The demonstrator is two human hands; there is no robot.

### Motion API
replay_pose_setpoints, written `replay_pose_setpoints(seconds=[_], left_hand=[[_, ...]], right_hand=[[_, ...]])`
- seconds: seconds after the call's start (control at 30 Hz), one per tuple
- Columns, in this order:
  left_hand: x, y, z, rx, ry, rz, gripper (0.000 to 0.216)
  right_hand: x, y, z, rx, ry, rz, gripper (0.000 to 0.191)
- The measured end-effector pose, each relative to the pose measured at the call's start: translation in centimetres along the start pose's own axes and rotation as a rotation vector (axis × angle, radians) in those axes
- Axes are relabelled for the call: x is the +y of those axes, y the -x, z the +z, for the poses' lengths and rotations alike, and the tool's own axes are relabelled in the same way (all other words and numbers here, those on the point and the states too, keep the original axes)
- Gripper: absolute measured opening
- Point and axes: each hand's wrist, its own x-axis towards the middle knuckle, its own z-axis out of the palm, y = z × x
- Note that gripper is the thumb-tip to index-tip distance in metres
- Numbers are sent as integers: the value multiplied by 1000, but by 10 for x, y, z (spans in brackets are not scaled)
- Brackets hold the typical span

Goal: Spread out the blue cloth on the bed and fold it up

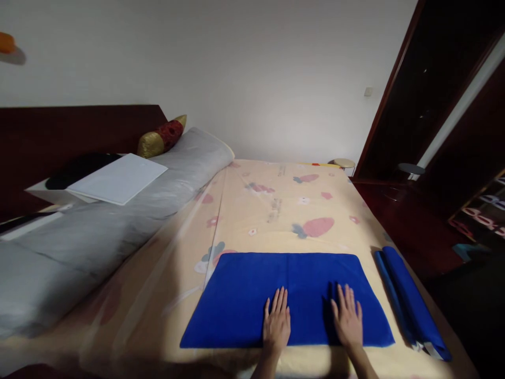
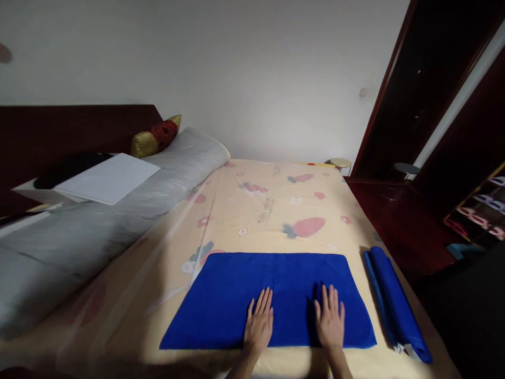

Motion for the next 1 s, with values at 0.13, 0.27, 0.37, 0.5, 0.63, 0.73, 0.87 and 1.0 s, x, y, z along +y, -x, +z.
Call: replay_pose_setpoints(seconds=[0.13, 0.27, 0.37, 0.5, 0.63, 0.73, 0.87, 1.0], left_hand=[[-1, 0, 3, -3, 9, -16, 54], [-3, 0, 7, -28, -36, 5, 55], [-4, 0, 4, -55, -30, 0, 54], [-2, 0, 0, -81, 33, -20, 52], [0, -1, 1, -98, 38, -24, 52], [-10, -3, -5, -110, -2, 13, 52], [-64, 0, -33, -129, -87, -21, 50], [-154, 17, -67, -133, -200, -217, 51]], right_hand=[[-75, 4, 5, -208, -149, -244, 56], [-108, 13, 15, -369, -225, -368, 52], [-113, 15, 15, -419, -235, -345, 54], [-113, 15, 10, -447, -252, -327, 55], [-112, 17, 10, -420, -261, -341, 55], [-112, 17, 11, -416, -269, -348, 55], [-113, 17, 9, -427, -280, -327, 54], [-113, 18, 8, -431, -289, -318, 53]])
